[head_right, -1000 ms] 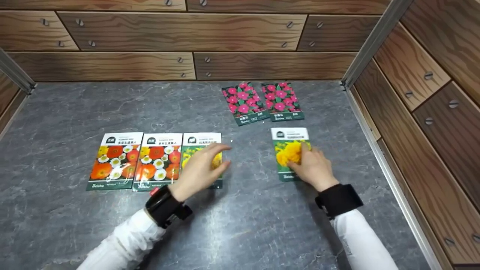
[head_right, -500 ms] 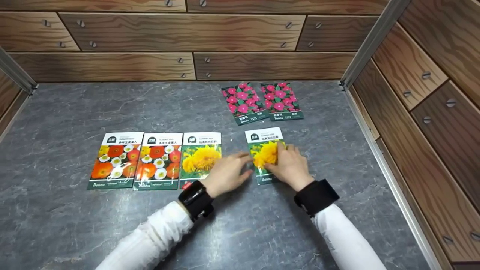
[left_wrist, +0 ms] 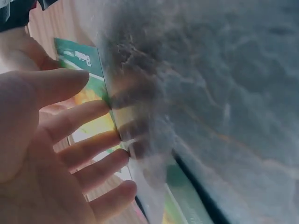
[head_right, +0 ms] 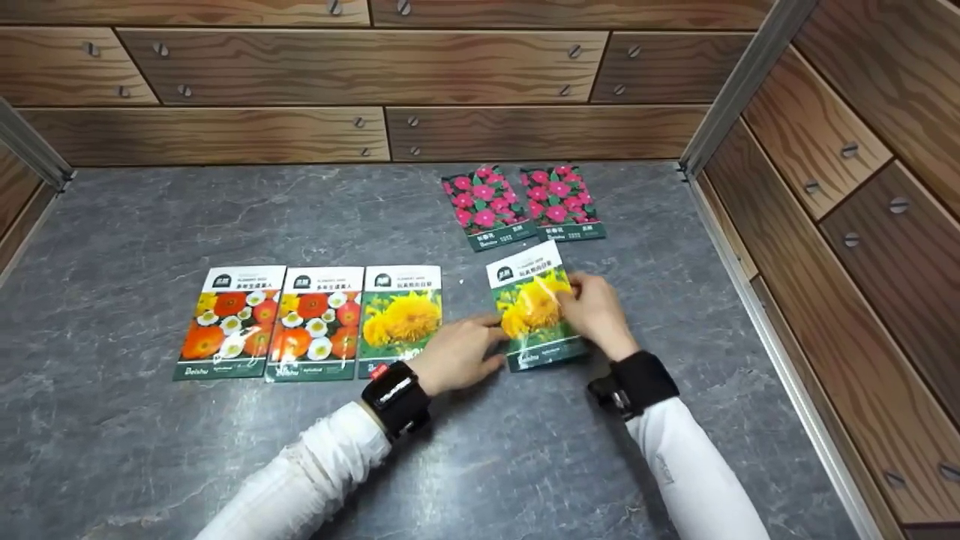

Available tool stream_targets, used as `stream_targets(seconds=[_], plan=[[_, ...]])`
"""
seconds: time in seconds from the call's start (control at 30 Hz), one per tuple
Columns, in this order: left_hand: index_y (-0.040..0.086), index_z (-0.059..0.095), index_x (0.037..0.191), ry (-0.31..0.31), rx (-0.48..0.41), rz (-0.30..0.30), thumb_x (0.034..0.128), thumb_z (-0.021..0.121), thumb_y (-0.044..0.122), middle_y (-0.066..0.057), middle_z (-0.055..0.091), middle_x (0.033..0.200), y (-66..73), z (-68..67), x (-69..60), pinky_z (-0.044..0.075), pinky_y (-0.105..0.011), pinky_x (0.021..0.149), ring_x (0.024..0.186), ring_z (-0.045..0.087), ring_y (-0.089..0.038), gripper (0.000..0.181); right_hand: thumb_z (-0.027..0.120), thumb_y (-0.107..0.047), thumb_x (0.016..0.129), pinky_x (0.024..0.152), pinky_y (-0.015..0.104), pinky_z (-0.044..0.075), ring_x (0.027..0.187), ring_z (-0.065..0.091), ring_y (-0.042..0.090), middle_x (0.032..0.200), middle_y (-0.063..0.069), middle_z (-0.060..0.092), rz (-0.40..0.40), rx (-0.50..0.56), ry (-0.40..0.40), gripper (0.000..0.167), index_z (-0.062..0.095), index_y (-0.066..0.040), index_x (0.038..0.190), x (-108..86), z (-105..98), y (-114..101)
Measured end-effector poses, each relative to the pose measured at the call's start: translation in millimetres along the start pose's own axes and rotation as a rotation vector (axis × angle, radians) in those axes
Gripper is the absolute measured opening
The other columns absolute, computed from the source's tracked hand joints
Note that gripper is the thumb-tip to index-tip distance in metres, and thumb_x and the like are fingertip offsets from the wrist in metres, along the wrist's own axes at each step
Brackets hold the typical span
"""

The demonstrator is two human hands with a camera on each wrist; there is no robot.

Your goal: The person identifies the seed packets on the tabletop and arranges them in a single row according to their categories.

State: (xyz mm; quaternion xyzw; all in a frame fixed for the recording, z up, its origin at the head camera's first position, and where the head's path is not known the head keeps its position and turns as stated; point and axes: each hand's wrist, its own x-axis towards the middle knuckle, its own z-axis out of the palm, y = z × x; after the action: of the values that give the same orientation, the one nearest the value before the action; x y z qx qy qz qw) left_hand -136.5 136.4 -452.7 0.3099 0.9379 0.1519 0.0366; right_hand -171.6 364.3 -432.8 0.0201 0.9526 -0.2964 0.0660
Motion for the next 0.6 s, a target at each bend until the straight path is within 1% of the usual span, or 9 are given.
stream_targets(seconds=[0.1, 0.17, 0.2, 0.27, 0.33, 0.4, 0.43, 0.53, 0.6], plan=[[0.015, 0.075, 0.125, 0.102, -0.137, -0.024, 0.1030, 0.067, 0.028, -0.004, 0.073, 0.133, -3.2, -0.5, -0.5, 0.063, -0.037, 0.098, 0.118, 0.073, -0.021, 0.027, 0.054, -0.018, 0.107, 0.077, 0.015, 0.047, 0.107, 0.064, 0.028, 0.130, 0.035, 0.065, 0.026, 0.133, 0.028, 0.047, 0.056, 0.013, 0.142, -4.2, -4, 1], [0.013, 0.072, 0.131, 0.197, -0.273, -0.067, 0.1043, 0.065, 0.026, -0.006, 0.071, 0.140, -4.9, -3.3, -0.4, 0.062, -0.036, 0.102, 0.122, 0.072, -0.022, 0.031, 0.052, -0.020, 0.109, 0.078, 0.011, 0.048, 0.107, 0.065, 0.018, 0.134, 0.033, 0.064, 0.054, 0.220, 0.040, 0.047, 0.053, 0.012, 0.144, -8.3, -7, 0], [0.012, 0.069, 0.135, 0.253, -0.353, -0.091, 0.1046, 0.065, 0.025, -0.008, 0.069, 0.142, -5.6, -4.7, -0.4, 0.061, -0.036, 0.105, 0.125, 0.071, -0.023, 0.033, 0.051, -0.021, 0.110, 0.078, 0.011, 0.049, 0.104, 0.065, 0.013, 0.131, 0.029, 0.066, 0.066, 0.264, 0.045, 0.047, 0.052, 0.011, 0.144, -10.5, -8, -1], [0.010, 0.065, 0.141, 0.347, -0.511, -0.150, 0.1047, 0.065, 0.024, -0.010, 0.066, 0.146, -6.6, -7.6, -0.9, 0.057, -0.037, 0.110, 0.130, 0.068, -0.025, 0.039, 0.050, -0.022, 0.111, 0.074, 0.014, 0.051, 0.093, 0.062, 0.003, 0.119, 0.014, 0.072, 0.083, 0.353, 0.049, 0.044, 0.052, 0.007, 0.143, -15.2, -9, -4], [0.008, 0.060, 0.146, 0.411, -0.662, -0.202, 0.1051, 0.064, 0.024, -0.012, 0.064, 0.147, -7.3, -9.8, -2.3, 0.056, -0.038, 0.112, 0.131, 0.066, -0.027, 0.044, 0.051, -0.023, 0.111, 0.070, 0.017, 0.051, 0.085, 0.060, -0.001, 0.104, -0.003, 0.071, 0.084, 0.449, 0.046, 0.038, 0.053, 0.003, 0.138, -19.2, -9, -7], [0.006, 0.054, 0.151, 0.449, -0.801, -0.234, 0.1055, 0.064, 0.024, -0.015, 0.063, 0.148, -8.0, -11.3, -3.9, 0.056, -0.039, 0.110, 0.130, 0.066, -0.029, 0.050, 0.054, -0.022, 0.110, 0.066, 0.018, 0.050, 0.082, 0.060, -0.002, 0.094, -0.015, 0.068, 0.082, 0.561, 0.034, 0.031, 0.055, -0.002, 0.133, -22.2, -7, -11], [0.006, 0.050, 0.154, 0.455, -0.862, -0.246, 0.1058, 0.064, 0.024, -0.015, 0.062, 0.148, -8.4, -11.8, -5.0, 0.057, -0.038, 0.108, 0.128, 0.067, -0.029, 0.053, 0.055, -0.022, 0.110, 0.064, 0.019, 0.049, 0.082, 0.060, -0.001, 0.091, -0.017, 0.068, 0.082, 0.612, 0.028, 0.028, 0.056, -0.004, 0.131, -23.5, -7, -14], [0.006, 0.043, 0.159, 0.445, -1.020, -0.246, 0.1075, 0.061, 0.024, -0.015, 0.060, 0.149, -9.9, -12.6, -9.5, 0.058, -0.031, 0.104, 0.126, 0.069, -0.029, 0.057, 0.057, -0.021, 0.109, 0.064, 0.017, 0.051, 0.085, 0.063, 0.000, 0.091, -0.017, 0.070, 0.072, 0.729, 0.020, 0.019, 0.057, -0.009, 0.124, -25.9, -4, -22], [0.007, 0.041, 0.160, 0.434, -1.085, -0.235, 0.1084, 0.059, 0.023, -0.016, 0.061, 0.148, -11.0, -13.0, -13.0, 0.059, -0.026, 0.102, 0.123, 0.070, -0.029, 0.056, 0.057, -0.021, 0.109, 0.064, 0.017, 0.052, 0.085, 0.064, 0.001, 0.091, -0.016, 0.070, 0.062, 0.766, 0.019, 0.016, 0.057, -0.011, 0.121, -27.2, -2, -26]])
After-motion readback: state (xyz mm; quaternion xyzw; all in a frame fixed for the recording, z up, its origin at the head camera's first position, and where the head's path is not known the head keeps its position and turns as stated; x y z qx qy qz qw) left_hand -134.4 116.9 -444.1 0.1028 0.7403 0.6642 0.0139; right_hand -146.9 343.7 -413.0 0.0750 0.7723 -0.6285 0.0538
